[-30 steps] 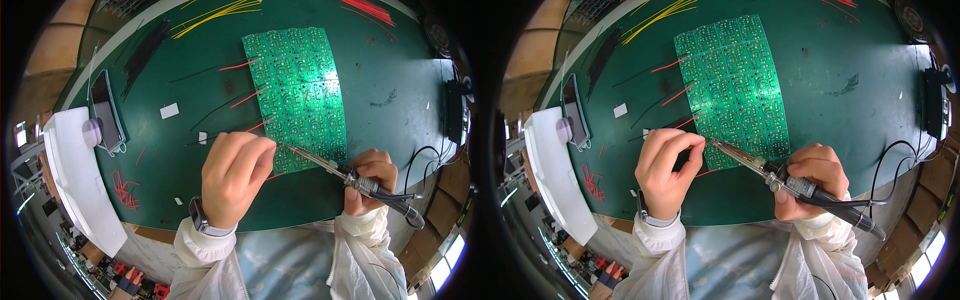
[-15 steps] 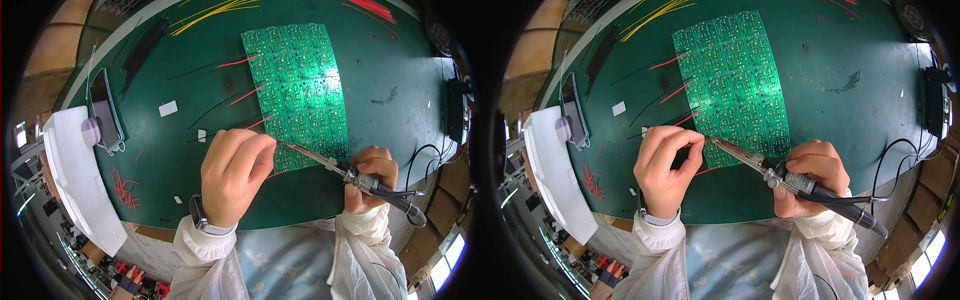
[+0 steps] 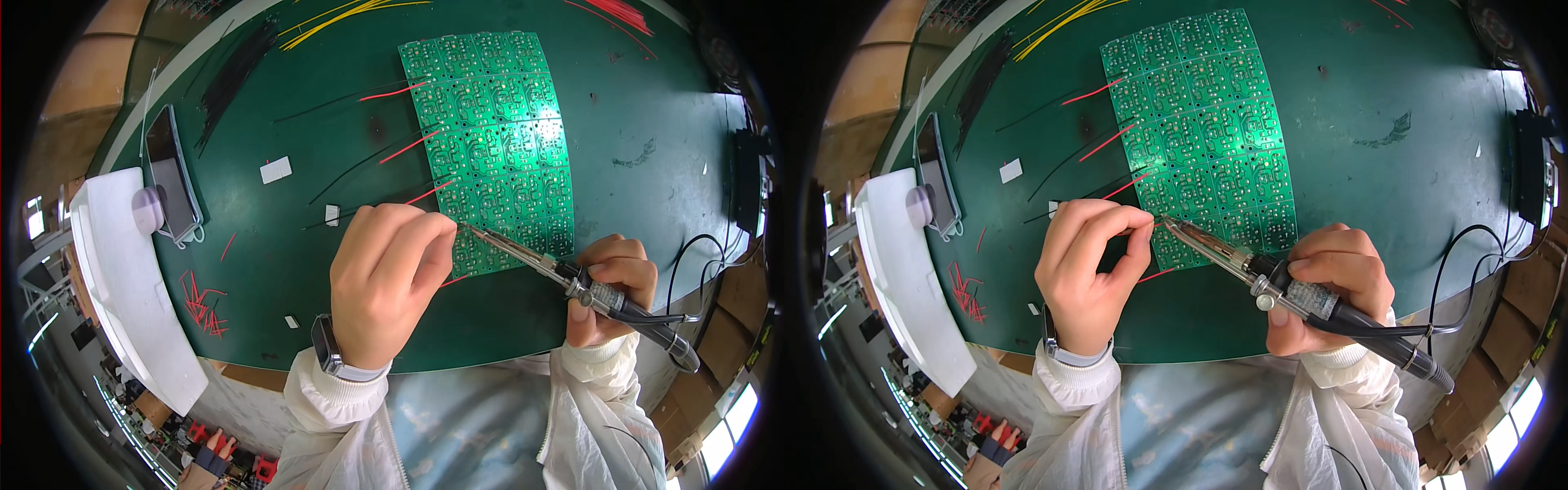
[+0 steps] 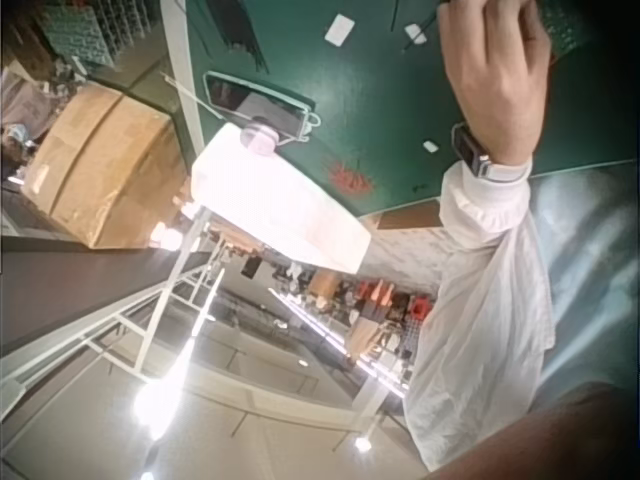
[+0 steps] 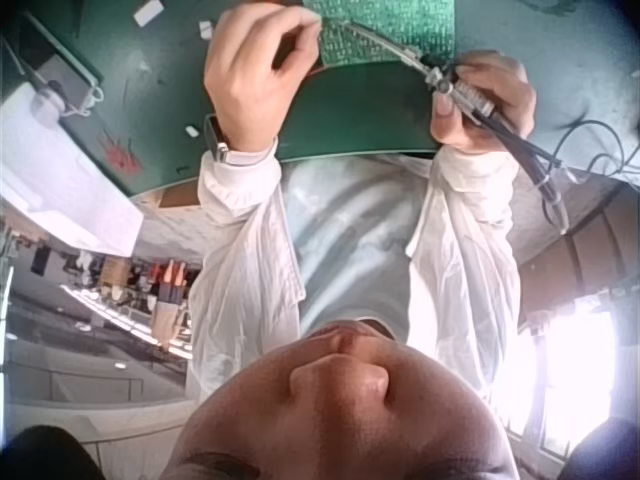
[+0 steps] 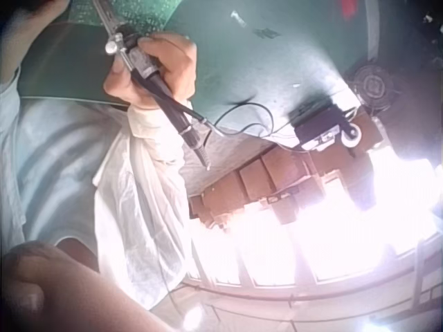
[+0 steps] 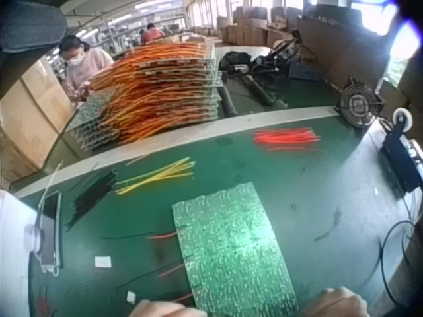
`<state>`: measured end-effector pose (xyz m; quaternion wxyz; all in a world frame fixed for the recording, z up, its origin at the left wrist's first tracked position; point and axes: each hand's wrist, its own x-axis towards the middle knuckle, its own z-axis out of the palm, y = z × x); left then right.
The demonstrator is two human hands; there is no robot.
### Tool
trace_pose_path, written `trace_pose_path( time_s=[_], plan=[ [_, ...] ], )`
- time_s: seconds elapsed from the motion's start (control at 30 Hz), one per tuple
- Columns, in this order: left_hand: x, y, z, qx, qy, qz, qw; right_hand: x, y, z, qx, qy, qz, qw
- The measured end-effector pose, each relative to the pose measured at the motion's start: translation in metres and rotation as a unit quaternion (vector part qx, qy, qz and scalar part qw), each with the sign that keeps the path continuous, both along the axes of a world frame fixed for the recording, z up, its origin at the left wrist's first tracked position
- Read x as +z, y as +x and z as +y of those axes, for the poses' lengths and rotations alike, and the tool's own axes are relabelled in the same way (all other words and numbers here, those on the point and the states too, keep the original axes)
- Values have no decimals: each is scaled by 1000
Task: The person solders red and yellow wires onto a green printed circuit board using a soldering iron.
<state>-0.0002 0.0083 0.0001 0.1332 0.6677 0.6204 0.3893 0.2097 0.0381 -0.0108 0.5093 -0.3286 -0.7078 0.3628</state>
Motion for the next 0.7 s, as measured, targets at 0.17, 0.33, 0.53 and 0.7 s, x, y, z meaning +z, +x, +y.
trace_pose_path(
  time_s=[0.17,0.33,0.53,0.7],
  plan=[
    [0,0,0,1,-6,1,1000,2,-1,1,7,-9,-7,1000],
    [2,1,-1,6,-10,-3,1000,4,0,0,10,-14,-1,1000],
    [1,0,-1,2,-4,7,1000,3,0,0,9,-15,-7,1000],
    [0,1,-1,1,-2,5,1000,3,-1,-1,10,-17,-4,1000]
  ],
)
